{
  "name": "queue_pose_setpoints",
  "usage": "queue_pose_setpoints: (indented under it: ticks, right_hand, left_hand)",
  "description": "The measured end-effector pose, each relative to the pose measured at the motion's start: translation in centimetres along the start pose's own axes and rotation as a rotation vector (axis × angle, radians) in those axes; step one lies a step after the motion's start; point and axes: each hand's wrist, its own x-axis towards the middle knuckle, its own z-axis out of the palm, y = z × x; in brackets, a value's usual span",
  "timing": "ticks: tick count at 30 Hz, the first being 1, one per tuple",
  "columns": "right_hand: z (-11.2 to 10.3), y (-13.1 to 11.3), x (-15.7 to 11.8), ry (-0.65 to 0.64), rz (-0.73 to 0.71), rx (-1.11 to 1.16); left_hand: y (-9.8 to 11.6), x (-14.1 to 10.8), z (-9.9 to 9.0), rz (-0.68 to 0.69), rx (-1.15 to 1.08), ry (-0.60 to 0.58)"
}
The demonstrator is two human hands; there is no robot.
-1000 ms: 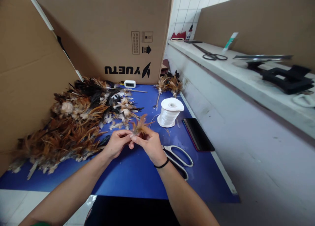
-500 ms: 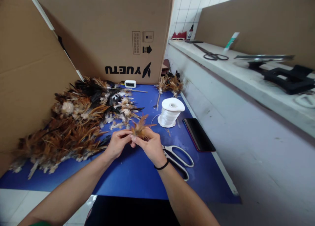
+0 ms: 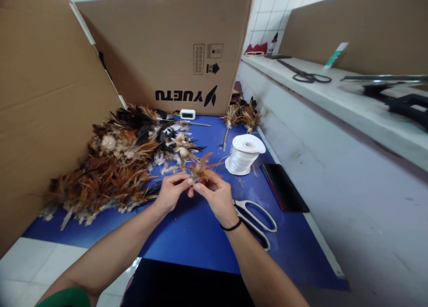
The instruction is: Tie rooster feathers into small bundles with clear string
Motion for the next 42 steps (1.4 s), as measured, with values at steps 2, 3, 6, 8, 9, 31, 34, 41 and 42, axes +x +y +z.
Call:
queue_pose_setpoints:
  ticks: [2, 3, 6, 8, 9, 31, 34, 41, 42]
  right_hand:
    - [-0.2, 0.6, 0.2, 0.078, -0.004, -0.023]
    - [-0.3, 0.9, 0.4, 0.105, 0.002, -0.039]
    - [-0.4, 1.5, 0.9, 0.163, 0.022, -0.119]
    - [-0.5, 1.8, 1.1, 0.166, 0.005, -0.204]
    - [-0.5, 1.9, 1.1, 0.157, -0.018, -0.256]
    - [0.6, 3.1, -0.2, -0.136, -0.436, -0.871]
    - [1.0, 2.9, -0.3, -0.144, -0.406, -0.85]
    - [4.7, 0.9, 1.7, -0.279, -0.338, -0.776]
    - [5.4, 0.7, 2.5, -0.292, -0.36, -0.792]
  left_hand:
    - [0.2, 0.0, 0.1, 0.016, -0.014, 0.028]
    - [0.3, -0.1, 0.1, 0.024, -0.02, 0.037]
    - [0.5, -0.2, 0.3, 0.046, -0.025, 0.035]
    - [0.5, -0.3, 0.4, 0.059, -0.026, 0.016]
    - [0.6, -0.3, 0.5, 0.065, -0.032, 0.01]
    - [8.0, 2.6, -10.2, 0.488, -0.248, 0.63]
    - [8.0, 2.5, -10.6, 0.477, -0.234, 0.643]
    - [9.1, 2.1, -11.4, 0.554, -0.261, 0.665]
    - [9.1, 2.1, -11.5, 0.567, -0.256, 0.669]
